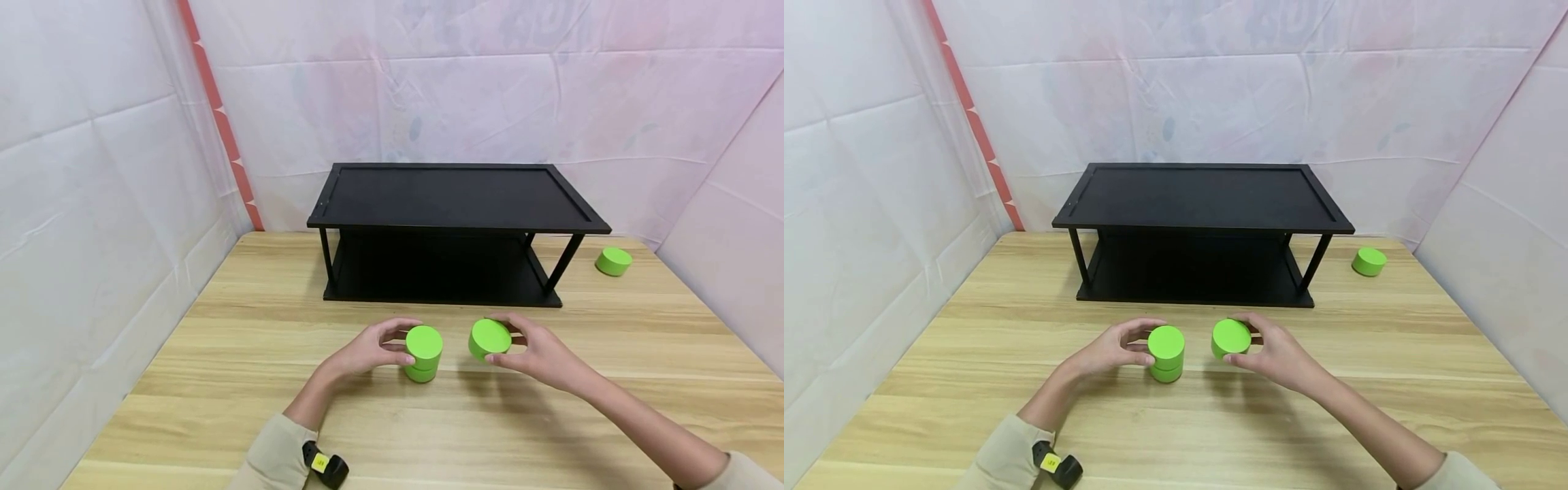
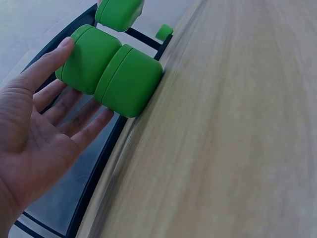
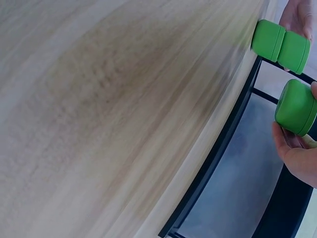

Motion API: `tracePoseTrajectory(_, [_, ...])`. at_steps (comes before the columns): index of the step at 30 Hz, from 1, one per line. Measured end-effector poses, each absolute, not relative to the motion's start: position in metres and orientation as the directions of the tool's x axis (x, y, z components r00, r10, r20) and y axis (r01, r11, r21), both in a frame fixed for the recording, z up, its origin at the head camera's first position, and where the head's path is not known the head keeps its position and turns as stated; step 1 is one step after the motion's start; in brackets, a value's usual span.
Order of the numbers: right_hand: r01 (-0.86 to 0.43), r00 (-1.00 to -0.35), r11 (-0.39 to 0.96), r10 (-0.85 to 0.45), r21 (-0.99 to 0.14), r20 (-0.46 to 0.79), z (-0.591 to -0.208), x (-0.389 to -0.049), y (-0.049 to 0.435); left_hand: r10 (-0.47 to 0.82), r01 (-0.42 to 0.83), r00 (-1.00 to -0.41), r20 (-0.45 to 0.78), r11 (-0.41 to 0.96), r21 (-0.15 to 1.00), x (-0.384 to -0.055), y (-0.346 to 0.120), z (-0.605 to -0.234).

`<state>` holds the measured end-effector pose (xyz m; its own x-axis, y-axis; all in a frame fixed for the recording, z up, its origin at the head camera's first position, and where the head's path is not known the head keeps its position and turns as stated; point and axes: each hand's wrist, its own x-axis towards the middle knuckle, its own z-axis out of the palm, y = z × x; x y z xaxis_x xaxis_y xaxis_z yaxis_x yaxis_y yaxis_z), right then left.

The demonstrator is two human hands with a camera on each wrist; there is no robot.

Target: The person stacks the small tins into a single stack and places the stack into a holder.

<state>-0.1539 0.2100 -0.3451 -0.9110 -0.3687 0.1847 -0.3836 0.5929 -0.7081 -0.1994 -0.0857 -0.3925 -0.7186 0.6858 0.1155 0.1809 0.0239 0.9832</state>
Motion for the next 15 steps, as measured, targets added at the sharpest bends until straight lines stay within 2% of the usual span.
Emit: tracePoseTrajectory(15, [-0.387,-0.905,0.559,-0.382,-0.733,0.186,-0.3456,-0.1575,0.2042,0.673,0.181,-0.735,0.09,0.067,0.981,-0.198,-0.0851,-0.3932])
